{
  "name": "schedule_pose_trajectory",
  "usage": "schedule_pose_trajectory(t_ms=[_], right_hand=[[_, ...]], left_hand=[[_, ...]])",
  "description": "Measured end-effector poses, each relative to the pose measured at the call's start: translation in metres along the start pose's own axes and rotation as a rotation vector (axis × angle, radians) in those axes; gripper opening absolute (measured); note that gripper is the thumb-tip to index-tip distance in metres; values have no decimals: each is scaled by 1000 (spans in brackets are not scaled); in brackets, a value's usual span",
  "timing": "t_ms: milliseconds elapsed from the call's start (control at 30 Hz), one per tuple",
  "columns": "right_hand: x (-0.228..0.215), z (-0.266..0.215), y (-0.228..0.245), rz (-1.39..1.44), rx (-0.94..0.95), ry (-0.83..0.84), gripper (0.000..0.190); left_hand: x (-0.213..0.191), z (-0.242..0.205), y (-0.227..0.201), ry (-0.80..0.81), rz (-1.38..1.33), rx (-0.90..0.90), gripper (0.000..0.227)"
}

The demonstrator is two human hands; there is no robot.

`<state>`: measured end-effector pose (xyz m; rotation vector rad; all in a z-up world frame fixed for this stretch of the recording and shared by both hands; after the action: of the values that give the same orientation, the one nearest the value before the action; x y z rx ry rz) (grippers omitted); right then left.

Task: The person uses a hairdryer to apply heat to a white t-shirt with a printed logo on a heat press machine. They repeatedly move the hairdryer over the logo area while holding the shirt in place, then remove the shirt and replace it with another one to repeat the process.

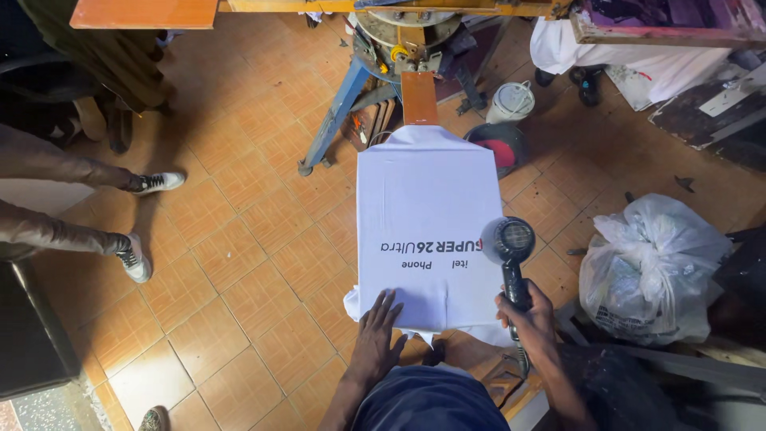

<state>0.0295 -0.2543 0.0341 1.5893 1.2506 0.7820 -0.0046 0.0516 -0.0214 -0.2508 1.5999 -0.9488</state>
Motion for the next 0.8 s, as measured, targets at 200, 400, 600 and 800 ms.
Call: schedule_pose_trajectory(t_ms=[200, 400, 600, 800], right_hand=[[12, -24, -9, 32, 123, 166, 26], [73, -34, -15, 157, 55, 521, 26], [94, -50, 4, 136, 80, 502, 23], [38, -26, -18, 160, 155, 316, 28]], left_hand=[[-16, -3, -1, -154, -69, -60, 50], [-12, -7, 6, -196, -35, -51, 59], [-21, -7, -10, -152, -116, -154, 79], [-10, -13, -8, -151, -67, -101, 78]])
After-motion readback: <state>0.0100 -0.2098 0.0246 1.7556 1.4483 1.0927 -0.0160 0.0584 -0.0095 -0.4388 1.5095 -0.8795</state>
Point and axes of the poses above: each hand's wrist, its own z-axis towards the middle knuckle, its own x-axis out of the palm, y = z × x, the point moved 1 cm from there along z, towards the middle knuckle, and after that the axes turned 5 degrees about x, right-handed, at the moved point
